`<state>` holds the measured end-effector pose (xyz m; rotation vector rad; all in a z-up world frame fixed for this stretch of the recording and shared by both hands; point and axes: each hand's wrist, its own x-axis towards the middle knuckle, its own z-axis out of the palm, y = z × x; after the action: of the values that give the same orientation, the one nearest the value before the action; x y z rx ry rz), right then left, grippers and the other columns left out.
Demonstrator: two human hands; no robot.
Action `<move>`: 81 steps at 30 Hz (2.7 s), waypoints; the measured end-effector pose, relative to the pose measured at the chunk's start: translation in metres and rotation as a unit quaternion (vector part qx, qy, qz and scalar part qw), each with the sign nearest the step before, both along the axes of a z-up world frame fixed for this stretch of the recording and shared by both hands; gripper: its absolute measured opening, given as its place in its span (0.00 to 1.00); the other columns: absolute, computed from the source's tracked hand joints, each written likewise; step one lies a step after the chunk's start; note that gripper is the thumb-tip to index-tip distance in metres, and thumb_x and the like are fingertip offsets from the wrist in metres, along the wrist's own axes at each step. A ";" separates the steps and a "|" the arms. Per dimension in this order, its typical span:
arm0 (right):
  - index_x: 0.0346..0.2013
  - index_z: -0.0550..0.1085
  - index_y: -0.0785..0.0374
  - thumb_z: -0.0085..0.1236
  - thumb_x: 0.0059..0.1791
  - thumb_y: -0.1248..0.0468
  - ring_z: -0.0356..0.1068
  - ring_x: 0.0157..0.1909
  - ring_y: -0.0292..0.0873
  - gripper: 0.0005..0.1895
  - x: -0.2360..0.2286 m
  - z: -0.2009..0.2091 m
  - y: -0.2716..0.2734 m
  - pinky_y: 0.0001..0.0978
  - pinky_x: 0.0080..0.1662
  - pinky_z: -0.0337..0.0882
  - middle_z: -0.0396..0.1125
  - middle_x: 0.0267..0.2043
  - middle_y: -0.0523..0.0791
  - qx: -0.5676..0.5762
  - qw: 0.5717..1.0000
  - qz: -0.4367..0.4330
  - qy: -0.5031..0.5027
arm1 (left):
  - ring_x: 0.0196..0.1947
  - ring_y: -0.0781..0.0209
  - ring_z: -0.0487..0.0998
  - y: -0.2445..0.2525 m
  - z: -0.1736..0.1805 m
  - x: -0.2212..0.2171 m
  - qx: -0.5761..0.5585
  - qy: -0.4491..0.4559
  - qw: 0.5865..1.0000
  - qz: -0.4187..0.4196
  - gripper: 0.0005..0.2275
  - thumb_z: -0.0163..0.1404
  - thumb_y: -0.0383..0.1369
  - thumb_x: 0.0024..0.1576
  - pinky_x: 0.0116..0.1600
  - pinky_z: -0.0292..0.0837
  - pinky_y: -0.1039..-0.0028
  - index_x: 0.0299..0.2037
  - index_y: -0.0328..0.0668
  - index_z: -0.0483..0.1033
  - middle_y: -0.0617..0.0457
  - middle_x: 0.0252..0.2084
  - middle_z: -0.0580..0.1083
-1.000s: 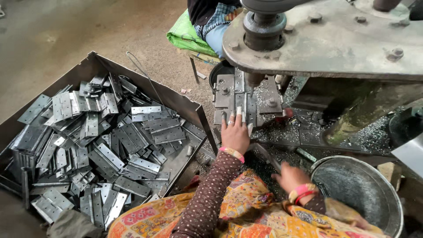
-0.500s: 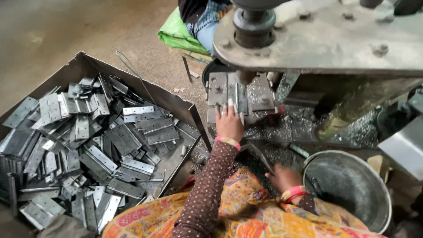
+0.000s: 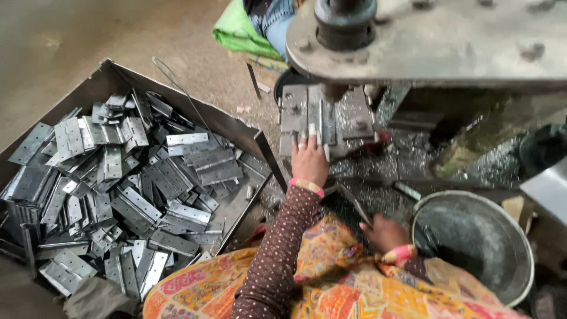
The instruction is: The person sits on the floor and repeatedly picks up metal plates from a bin, places them into a press machine, and operates the lever to process them. The person then removes the processed plates and places them back into the bin.
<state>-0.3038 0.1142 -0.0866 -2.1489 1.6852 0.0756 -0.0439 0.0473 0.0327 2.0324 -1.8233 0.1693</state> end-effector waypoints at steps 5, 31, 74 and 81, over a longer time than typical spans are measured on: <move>0.38 0.71 0.61 0.60 0.45 0.41 0.77 0.36 0.60 0.26 0.015 0.054 -0.020 0.52 0.41 0.75 0.74 0.30 0.54 0.015 0.998 0.038 0.052 | 0.69 0.45 0.62 -0.006 0.002 -0.003 0.047 -0.064 0.997 0.004 0.13 0.44 0.35 0.61 0.73 0.45 0.48 0.43 0.42 0.82 0.43 0.67 0.67; 0.36 0.72 0.62 0.57 0.50 0.42 0.75 0.35 0.63 0.24 0.003 0.006 0.009 0.55 0.40 0.74 0.73 0.29 0.57 -0.029 0.999 -0.016 0.007 | 0.65 0.51 0.71 -0.067 0.010 0.025 0.017 -0.033 0.999 -0.003 0.11 0.45 0.33 0.61 0.73 0.49 0.47 0.38 0.41 0.83 0.49 0.63 0.71; 0.42 0.66 0.62 0.62 0.46 0.45 0.77 0.38 0.58 0.26 0.035 0.112 -0.026 0.51 0.41 0.76 0.75 0.32 0.53 0.008 0.994 0.086 0.072 | 0.71 0.47 0.60 0.040 0.024 -0.019 0.047 -0.093 0.994 0.007 0.26 0.43 0.45 0.60 0.74 0.42 0.47 0.62 0.33 0.70 0.43 0.68 0.64; 0.42 0.67 0.60 0.60 0.47 0.47 0.78 0.36 0.59 0.22 0.021 0.073 -0.019 0.52 0.40 0.76 0.75 0.30 0.53 -0.034 0.995 0.064 0.063 | 0.71 0.45 0.59 -0.010 0.023 -0.008 0.064 -0.057 0.996 0.010 0.24 0.39 0.49 0.64 0.74 0.44 0.47 0.45 0.34 0.80 0.41 0.68 0.64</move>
<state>-0.2825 0.0954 -0.0132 -2.3459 1.6389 0.1967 -0.0519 0.0377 0.0559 2.1680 -1.9284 0.1816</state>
